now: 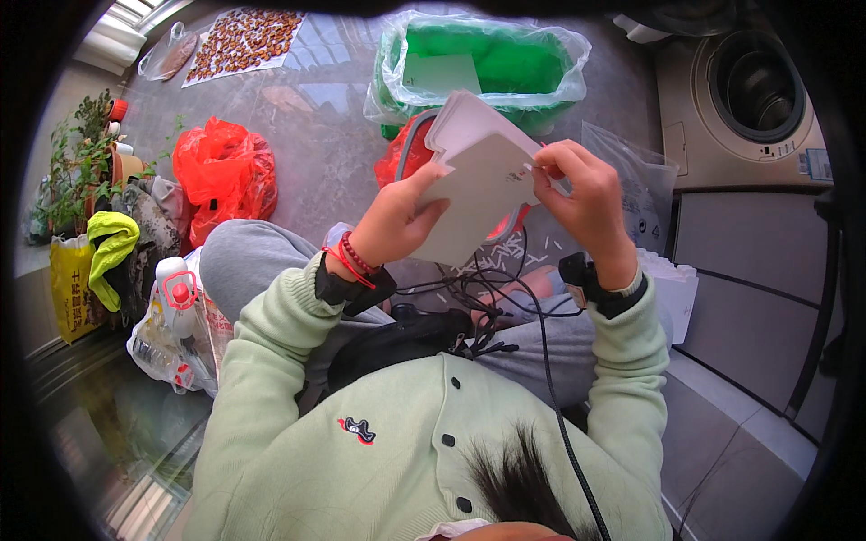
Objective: The person sits on the floor and repeatedly picks up white paper parts, aligns them, and inserts one part into another. The person handles the parts one at a time and places the assembled units into a red bag.
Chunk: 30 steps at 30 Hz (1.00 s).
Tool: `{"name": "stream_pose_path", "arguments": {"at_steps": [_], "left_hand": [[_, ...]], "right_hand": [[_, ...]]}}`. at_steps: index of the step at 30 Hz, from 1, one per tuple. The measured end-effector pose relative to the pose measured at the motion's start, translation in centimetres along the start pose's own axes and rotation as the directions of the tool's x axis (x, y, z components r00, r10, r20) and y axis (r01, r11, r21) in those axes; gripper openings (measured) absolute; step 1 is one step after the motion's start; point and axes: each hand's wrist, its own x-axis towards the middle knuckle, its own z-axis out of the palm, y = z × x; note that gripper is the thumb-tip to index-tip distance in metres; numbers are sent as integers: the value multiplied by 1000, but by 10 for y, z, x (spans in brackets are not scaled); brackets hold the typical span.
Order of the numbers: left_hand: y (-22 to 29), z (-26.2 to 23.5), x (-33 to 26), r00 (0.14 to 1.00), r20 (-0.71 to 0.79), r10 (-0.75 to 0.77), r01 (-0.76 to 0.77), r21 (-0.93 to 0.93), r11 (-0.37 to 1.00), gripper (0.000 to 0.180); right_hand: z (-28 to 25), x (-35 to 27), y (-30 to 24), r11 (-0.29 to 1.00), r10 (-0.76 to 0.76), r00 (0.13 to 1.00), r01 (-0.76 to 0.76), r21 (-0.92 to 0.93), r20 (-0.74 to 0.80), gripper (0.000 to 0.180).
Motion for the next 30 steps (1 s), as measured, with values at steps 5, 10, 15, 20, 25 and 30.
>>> {"name": "stream_pose_path", "arguments": {"at_steps": [5,10,15,20,25,30], "left_hand": [[0,1,3,996,-13,93,-93,55,994,34],[-1,-2,4,997,-20,72,-71,81,994,28],[-3,-2,2,994,-15,104,-101,126,987,32],[-10,-7,1,995,-81,-61,62,14,998,38],[-14,-12,5,980,-154,-130,107,-151,983,43],[-7,-7,8,975,-107,-195,150,-332,931,42]], "right_hand": [[4,-2,1,997,79,995,-80,17,58,16],[1,-4,6,986,72,988,-91,142,135,17],[-2,-4,10,989,95,989,-107,104,118,19],[-3,-4,12,978,210,976,-210,8,-56,22],[-8,-7,3,972,201,943,-226,65,267,16],[12,-5,-15,891,292,939,-337,305,184,11]]}}
